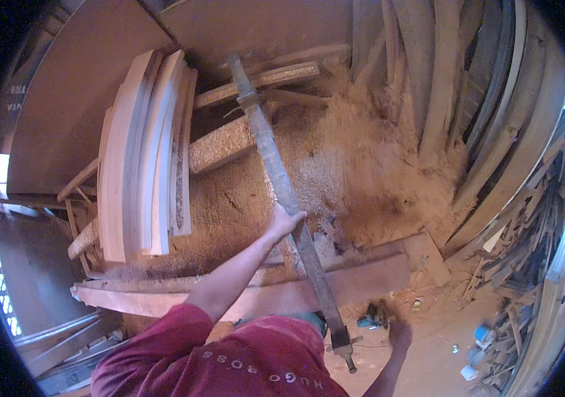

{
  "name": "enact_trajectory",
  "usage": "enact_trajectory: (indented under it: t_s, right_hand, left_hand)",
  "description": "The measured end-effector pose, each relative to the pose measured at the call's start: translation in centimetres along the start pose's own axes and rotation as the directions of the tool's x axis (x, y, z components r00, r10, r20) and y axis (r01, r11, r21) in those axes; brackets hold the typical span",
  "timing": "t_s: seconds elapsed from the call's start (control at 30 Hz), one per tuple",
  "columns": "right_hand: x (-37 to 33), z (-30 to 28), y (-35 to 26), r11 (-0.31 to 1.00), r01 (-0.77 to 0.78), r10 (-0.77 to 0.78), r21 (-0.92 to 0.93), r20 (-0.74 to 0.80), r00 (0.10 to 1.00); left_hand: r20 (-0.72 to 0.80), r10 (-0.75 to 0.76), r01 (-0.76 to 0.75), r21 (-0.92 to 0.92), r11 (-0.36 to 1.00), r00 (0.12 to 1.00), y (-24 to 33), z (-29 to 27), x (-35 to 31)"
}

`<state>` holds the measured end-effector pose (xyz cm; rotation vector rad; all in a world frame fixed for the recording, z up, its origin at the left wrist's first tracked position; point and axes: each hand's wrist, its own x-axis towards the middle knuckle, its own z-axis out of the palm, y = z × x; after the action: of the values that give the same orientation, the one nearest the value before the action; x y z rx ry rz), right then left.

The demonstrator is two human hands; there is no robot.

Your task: The person handles various wooden boards, moving them from one area of the workshop to another, and sorting through a pile of lumber.

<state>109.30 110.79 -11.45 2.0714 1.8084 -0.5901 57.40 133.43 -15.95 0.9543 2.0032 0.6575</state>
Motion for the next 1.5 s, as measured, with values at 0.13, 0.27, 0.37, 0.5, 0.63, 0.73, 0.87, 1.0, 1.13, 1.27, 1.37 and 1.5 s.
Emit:
enact_trajectory:
  t_s: [0.13, 0.27, 0.37, 0.5, 0.63, 0.73, 0.87, 1.0, 1.13, 1.27, 1.37, 1.5]
  right_hand:
    - [15.7, -14.4, -19.1, 0.773, 0.228, -0.079, 0.592, -0.267, 0.961]
    - [28.3, -20.6, -39.2, 0.459, 0.563, -0.451, 0.688, -0.366, 0.814]
    - [35.6, -21.8, -49.9, 0.345, 0.637, -0.536, 0.689, -0.412, 0.737]
    - [42.2, -22.2, -62.0, 0.279, 0.829, -0.634, 0.484, -0.556, 0.538]
    - [45.5, -22.1, -67.1, 0.346, 0.847, -0.734, 0.404, -0.446, 0.512]
    - [46.5, -22.6, -67.6, 0.342, 0.871, -0.849, 0.352, -0.281, 0.447]
    - [47.9, -21.9, -66.7, 0.225, 0.964, -0.885, 0.143, -0.383, 0.264]
    - [49.4, -20.7, -66.8, 0.259, 0.963, -0.9, 0.067, -0.346, 0.266]
    - [49.0, -22.4, -67.1, 0.259, 0.962, -0.924, -0.089, -0.312, 0.22]
    - [49.1, -21.4, -68.3, 0.341, 0.921, -0.856, 0.189, -0.342, 0.387]
    - [50.3, -20.1, -69.0, 0.252, 0.788, -0.749, 0.562, -0.402, 0.527]
    - [49.7, -18.3, -70.9, 0.128, 0.533, -0.566, 0.836, -0.38, 0.732]
  left_hand:
    - [0.065, 0.042, -0.038, -0.058, 0.998, 0.997, 0.7, -0.8, -0.1]
    - [0.053, -0.06, 0.067, -0.136, 0.988, 0.997, 0.7, -2.0, 0.4]
    - [0.015, -0.065, 0.066, -0.279, 0.958, 0.998, 3.7, -2.7, 2.4]
    - [-0.091, -0.036, 0.014, -0.232, 0.973, 0.995, 3.3, -3.0, 5.9]
    - [0.022, -0.098, 0.099, -0.318, 0.943, 0.995, 4.8, -3.8, 6.3]
    - [-0.046, -0.087, 0.07, -0.29, 0.955, 0.995, 3.4, -3.5, 6.2]
    - [-0.102, -0.107, 0.073, -0.295, 0.953, 0.989, 4.0, -3.0, 6.1]
    - [-0.028, -0.092, 0.08, -0.298, 0.951, 0.995, 3.6, -3.0, 6.4]
    - [-0.041, -0.098, 0.079, -0.331, 0.94, 0.994, 3.6, -3.2, 6.6]
    - [-0.042, -0.107, 0.088, -0.329, 0.94, 0.993, 4.8, -3.9, 6.4]
    - [-0.045, -0.077, 0.057, -0.345, 0.937, 0.996, 3.7, -3.0, 6.8]
    - [-0.069, -0.092, 0.067, -0.303, 0.951, 0.993, 2.6, -2.3, 6.6]
